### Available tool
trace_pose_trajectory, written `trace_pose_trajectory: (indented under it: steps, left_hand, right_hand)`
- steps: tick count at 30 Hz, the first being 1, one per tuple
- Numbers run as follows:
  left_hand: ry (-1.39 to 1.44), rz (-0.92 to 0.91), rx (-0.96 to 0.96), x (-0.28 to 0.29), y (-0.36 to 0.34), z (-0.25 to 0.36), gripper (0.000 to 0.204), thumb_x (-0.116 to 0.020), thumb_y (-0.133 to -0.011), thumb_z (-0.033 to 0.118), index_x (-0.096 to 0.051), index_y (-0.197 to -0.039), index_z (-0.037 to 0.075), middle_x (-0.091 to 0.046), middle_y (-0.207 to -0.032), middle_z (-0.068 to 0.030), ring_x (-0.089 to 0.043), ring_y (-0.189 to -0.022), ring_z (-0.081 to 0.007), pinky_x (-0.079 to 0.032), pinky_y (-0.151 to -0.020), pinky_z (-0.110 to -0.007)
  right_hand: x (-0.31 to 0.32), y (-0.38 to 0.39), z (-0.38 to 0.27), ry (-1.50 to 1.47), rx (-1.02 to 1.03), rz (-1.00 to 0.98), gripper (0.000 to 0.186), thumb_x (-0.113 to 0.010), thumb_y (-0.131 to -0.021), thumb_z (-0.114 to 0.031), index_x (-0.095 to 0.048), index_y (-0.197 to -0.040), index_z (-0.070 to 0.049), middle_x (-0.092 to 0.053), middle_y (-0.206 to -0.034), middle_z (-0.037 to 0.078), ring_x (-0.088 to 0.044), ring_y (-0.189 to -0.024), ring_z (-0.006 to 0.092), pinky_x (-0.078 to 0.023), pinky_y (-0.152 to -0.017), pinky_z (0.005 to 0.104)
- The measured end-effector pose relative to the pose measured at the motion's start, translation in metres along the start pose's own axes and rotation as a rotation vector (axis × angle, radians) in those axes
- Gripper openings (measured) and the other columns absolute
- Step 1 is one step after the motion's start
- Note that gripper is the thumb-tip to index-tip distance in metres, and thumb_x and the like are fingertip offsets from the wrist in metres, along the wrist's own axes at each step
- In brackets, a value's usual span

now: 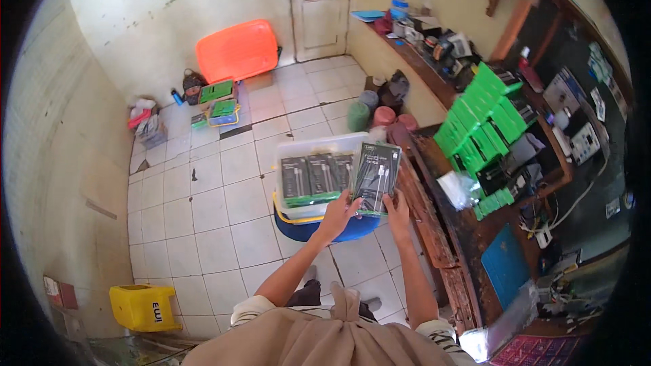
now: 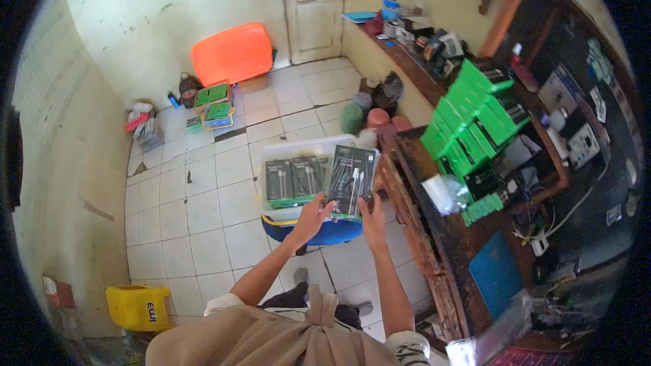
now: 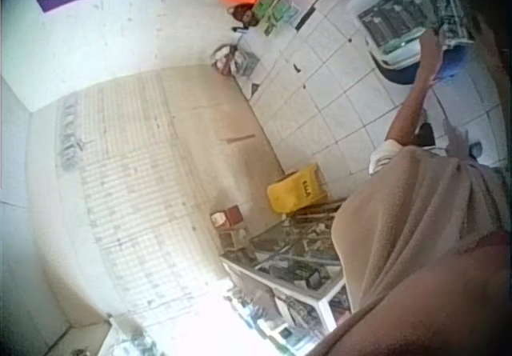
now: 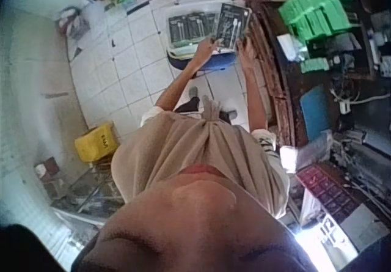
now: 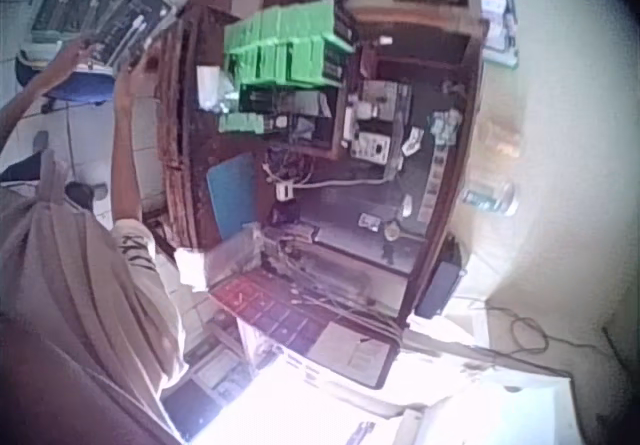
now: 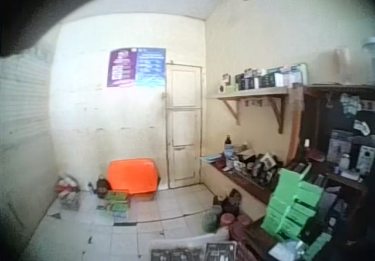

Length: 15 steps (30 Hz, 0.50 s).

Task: The person places individual boxed charging cables into clear plastic bags by hand and then sets the bags into a storage bin.

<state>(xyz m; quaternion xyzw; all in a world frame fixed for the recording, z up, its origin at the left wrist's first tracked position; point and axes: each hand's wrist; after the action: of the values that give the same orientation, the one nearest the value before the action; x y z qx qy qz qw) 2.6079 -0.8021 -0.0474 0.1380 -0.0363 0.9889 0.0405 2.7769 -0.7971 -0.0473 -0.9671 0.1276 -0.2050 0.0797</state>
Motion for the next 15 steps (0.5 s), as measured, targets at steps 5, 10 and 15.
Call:
trace_pose_trajectory:
  steps: [5, 10, 15]
  left_hand:
    - [0.049, -0.009, 0.07, 0.073, -0.042, -0.097, 0.042, -0.055, -0.087, 0.033, -0.049, -0.109, -0.002, -0.065, -0.086, -0.0178, -0.064, -0.079, -0.0292, -0.048, -0.069, -0.037]
    - [-0.047, 0.011, 0.051, 0.097, -0.107, -0.141, 0.041, -0.056, -0.087, 0.031, -0.048, -0.115, 0.001, -0.063, -0.095, -0.0158, -0.061, -0.092, -0.0267, -0.045, -0.08, -0.037]
    - [-0.379, 0.001, -0.1, 0.089, -0.151, -0.165, 0.053, -0.069, -0.073, 0.02, -0.045, -0.117, 0.004, -0.049, -0.111, -0.0165, -0.043, -0.109, -0.0339, -0.034, -0.094, -0.041]
  right_hand:
    - [-0.094, -0.048, 0.002, 0.142, -0.073, -0.107, 0.045, -0.061, -0.083, -0.029, -0.049, -0.117, -0.001, -0.062, -0.09, 0.018, -0.062, -0.08, 0.0297, -0.047, -0.071, 0.0397]
    - [-0.134, -0.132, 0.049, 0.397, 0.122, -0.03, 0.038, -0.059, -0.083, -0.022, -0.051, -0.113, -0.001, -0.06, -0.094, 0.022, -0.057, -0.092, 0.0375, -0.044, -0.078, 0.0444]
    - [-0.17, -0.176, 0.108, 0.437, -0.128, -0.263, 0.04, -0.06, -0.08, -0.022, -0.052, -0.109, 0.004, -0.057, -0.101, 0.027, -0.054, -0.097, 0.0407, -0.042, -0.083, 0.0446]
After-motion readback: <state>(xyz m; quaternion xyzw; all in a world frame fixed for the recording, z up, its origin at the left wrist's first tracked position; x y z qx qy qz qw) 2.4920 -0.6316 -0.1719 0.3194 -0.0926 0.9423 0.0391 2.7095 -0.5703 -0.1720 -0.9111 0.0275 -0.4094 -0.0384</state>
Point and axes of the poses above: each hand's wrist, its own y-axis away from the middle knuckle, its own x-axis out of the back of the hand, z = x × y
